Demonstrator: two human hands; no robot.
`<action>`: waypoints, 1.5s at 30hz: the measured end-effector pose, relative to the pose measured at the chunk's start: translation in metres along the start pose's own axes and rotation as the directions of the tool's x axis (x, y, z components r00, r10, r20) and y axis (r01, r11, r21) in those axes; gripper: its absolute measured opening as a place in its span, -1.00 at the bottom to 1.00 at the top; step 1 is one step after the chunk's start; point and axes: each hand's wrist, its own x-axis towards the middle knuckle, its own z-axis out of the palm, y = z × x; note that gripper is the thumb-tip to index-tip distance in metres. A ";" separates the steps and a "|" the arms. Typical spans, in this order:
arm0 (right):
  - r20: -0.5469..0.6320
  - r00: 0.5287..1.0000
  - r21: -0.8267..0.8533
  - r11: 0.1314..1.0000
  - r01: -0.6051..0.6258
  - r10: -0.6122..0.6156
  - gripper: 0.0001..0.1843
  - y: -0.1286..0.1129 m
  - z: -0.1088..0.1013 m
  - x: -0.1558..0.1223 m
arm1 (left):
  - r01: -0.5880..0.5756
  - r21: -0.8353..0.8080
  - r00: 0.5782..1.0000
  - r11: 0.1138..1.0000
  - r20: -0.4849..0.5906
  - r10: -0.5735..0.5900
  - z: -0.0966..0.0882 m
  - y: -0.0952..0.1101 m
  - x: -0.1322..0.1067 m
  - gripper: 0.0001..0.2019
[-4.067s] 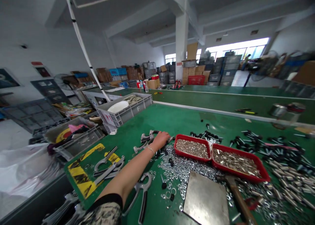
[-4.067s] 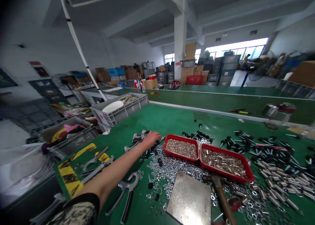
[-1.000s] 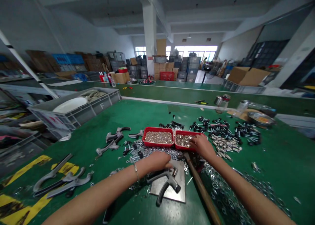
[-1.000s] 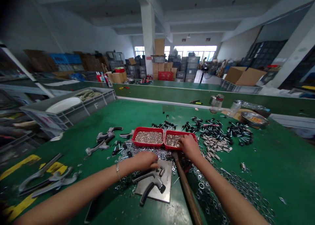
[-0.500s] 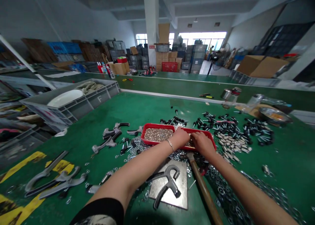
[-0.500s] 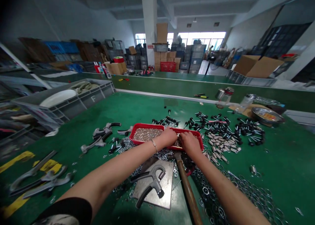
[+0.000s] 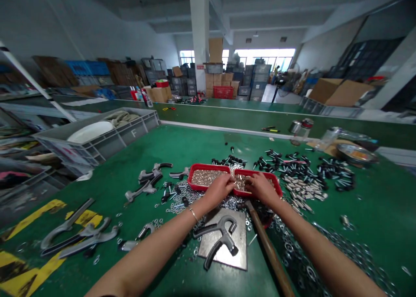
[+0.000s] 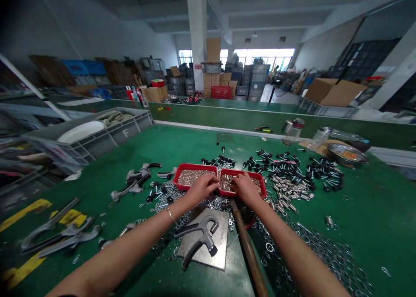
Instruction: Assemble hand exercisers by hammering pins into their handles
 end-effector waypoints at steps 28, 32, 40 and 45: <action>0.176 0.982 0.632 0.773 -0.056 -0.073 -0.86 -0.056 -0.008 -0.083 | -0.075 0.171 0.979 0.982 0.201 0.039 0.013 0.026 -0.117 -0.81; 0.169 0.980 0.507 0.862 0.003 -0.103 -0.88 -0.072 0.007 -0.095 | -0.195 0.163 0.953 0.967 0.266 0.147 0.008 0.028 -0.130 -0.72; 0.239 0.953 0.300 0.947 0.109 -0.186 -0.85 -0.081 0.002 -0.088 | -0.055 0.150 0.974 0.987 0.224 0.020 -0.005 0.039 -0.153 -0.63; 0.304 0.915 0.099 0.964 0.248 -0.267 -0.79 -0.107 -0.010 -0.082 | -0.060 0.170 0.976 0.984 0.215 0.023 -0.001 0.037 -0.150 -0.64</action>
